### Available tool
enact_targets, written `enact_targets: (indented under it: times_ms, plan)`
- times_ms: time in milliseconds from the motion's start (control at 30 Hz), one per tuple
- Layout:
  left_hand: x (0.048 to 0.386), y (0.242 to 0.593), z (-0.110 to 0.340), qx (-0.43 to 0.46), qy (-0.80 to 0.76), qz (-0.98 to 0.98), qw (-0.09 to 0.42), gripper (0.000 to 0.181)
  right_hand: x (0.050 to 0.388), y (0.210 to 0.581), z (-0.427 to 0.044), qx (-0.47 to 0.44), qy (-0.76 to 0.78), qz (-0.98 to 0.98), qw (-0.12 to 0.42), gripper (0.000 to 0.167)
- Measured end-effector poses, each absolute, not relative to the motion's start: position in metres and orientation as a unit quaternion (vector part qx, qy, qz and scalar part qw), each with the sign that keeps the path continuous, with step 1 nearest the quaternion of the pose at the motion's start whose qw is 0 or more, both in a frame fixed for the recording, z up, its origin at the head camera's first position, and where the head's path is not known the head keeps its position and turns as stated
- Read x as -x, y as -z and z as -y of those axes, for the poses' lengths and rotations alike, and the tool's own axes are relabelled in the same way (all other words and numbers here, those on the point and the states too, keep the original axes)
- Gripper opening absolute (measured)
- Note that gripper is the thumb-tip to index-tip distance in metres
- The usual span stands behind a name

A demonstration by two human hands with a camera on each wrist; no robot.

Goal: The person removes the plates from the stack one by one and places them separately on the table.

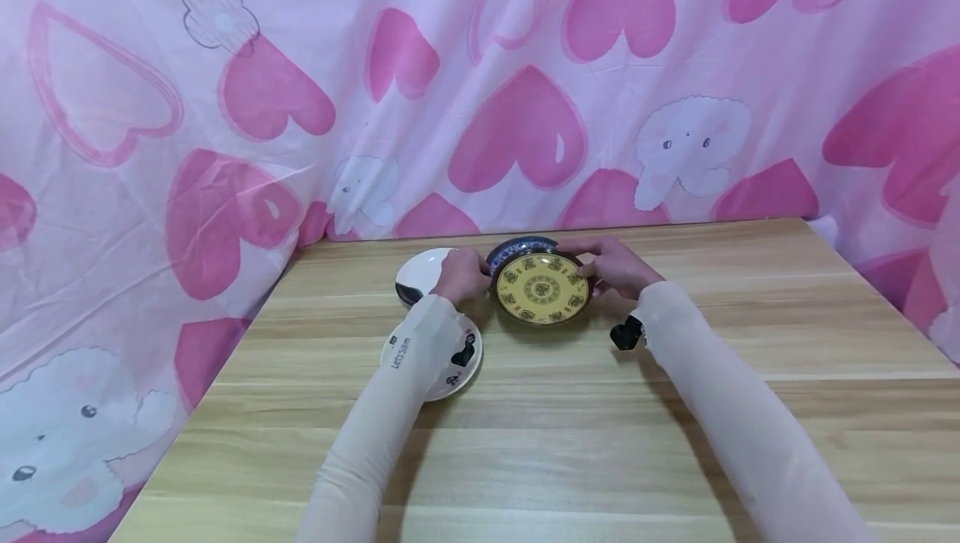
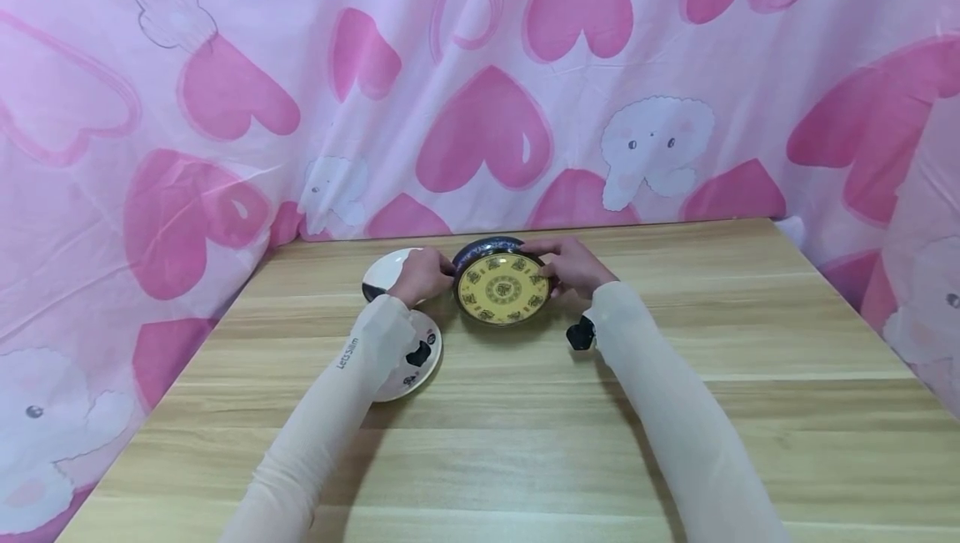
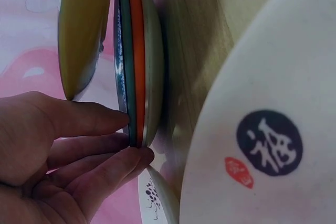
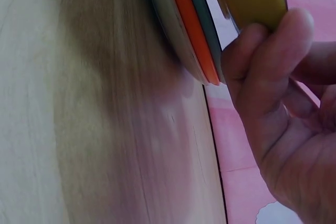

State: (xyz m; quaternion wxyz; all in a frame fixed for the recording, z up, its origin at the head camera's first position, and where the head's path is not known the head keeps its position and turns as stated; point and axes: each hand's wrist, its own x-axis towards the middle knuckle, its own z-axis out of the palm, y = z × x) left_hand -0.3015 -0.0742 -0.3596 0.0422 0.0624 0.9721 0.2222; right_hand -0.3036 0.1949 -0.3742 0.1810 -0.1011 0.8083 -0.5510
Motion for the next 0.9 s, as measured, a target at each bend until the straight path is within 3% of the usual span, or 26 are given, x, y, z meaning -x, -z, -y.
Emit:
enact_targets:
  times_ms: [533, 900]
  plan:
    - [0.3023, 0.3589, 0.0747, -0.078, -0.197, -0.977, 0.037, 0.025, 0.2964, 0.3724, -0.1962, 0.163, 0.509, -0.811, 0.237, 0.057]
    - [0.3041, 0.3606, 0.0751, -0.080, -0.210, -0.974, 0.041, 0.021, 0.2943, 0.3719, -0.1952, 0.177, 0.491, -0.817, 0.245, 0.057]
